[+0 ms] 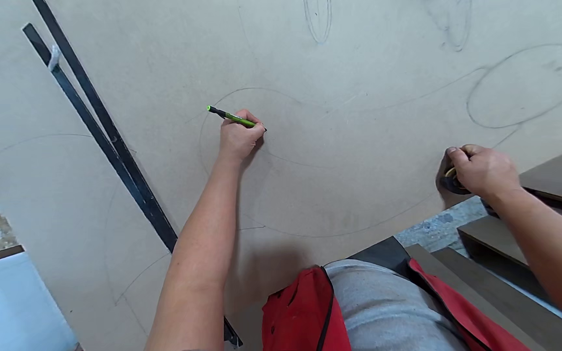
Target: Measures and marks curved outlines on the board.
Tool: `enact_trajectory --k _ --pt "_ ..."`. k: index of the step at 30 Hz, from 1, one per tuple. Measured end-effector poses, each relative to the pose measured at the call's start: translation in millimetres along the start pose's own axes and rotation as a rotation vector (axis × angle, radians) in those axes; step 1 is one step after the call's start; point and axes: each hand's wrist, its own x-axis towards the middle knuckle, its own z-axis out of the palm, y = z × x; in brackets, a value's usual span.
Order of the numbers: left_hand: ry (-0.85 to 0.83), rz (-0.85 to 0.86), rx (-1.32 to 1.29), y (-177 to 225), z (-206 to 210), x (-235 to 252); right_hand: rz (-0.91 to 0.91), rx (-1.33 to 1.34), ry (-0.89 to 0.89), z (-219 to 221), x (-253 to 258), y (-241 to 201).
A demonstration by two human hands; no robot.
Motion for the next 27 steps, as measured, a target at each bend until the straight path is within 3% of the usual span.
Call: enact_trajectory --k 27 --pt "0.08 -0.023 -0.009 -16.1 -6.0 -47.6 -0.004 0.01 -0.005 -3.0 -2.5 -3.2"
